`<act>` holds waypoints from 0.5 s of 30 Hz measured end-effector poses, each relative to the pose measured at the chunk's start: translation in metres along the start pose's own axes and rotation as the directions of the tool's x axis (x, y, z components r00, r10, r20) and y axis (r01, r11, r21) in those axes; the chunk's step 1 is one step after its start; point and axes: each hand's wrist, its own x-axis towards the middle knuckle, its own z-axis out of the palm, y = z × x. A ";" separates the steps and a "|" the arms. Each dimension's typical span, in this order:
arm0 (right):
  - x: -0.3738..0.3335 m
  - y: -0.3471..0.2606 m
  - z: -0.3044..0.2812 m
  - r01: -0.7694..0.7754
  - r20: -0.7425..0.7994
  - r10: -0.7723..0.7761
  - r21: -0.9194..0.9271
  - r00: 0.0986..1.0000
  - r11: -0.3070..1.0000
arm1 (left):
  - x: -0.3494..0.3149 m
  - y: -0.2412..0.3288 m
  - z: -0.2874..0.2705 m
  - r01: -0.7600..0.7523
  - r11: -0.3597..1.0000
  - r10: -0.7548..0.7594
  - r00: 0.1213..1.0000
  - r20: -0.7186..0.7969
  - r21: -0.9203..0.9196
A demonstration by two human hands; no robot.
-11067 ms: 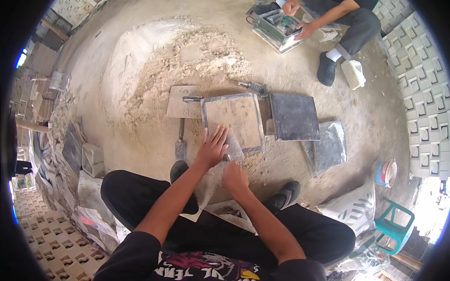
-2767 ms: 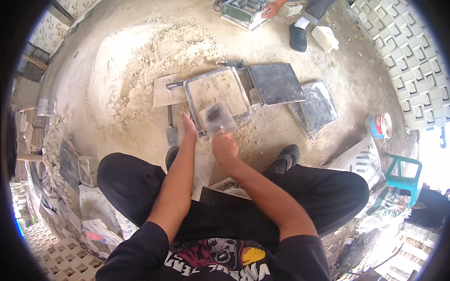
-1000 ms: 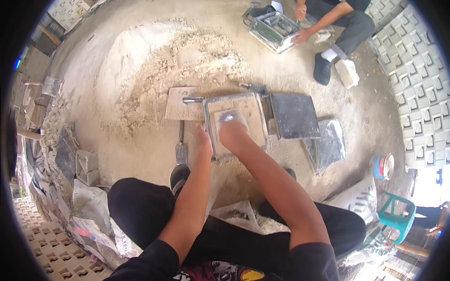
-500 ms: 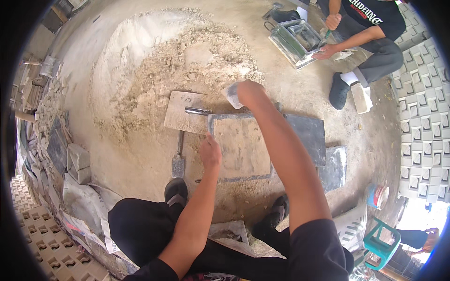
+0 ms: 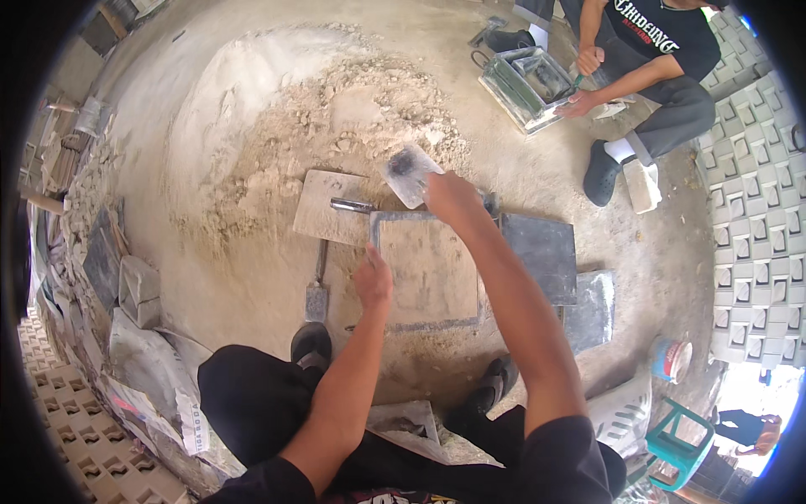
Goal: The person fills a square mold with stone material, levels the surface using a tool, and then places a dark tile on top of the mold.
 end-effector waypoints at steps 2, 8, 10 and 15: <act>-0.034 -0.002 -0.017 -0.010 0.011 0.010 -0.025 1.000 1.000 | 0.000 0.000 -0.001 0.002 1.000 -0.002 0.999 0.043 -0.010; -0.085 -0.025 -0.028 0.075 0.190 -0.010 -0.338 0.982 0.938 | 0.005 -0.008 0.007 -0.030 1.000 0.030 0.999 -0.014 -0.001; -0.089 -0.040 -0.027 0.101 0.179 -0.036 -0.368 0.983 0.924 | 0.006 -0.012 0.010 -0.033 0.999 0.033 0.999 -0.036 0.006; -0.094 -0.056 -0.038 0.093 0.213 -0.002 -0.418 0.977 0.904 | 0.002 -0.004 0.003 0.000 1.000 0.000 1.000 -0.008 -0.001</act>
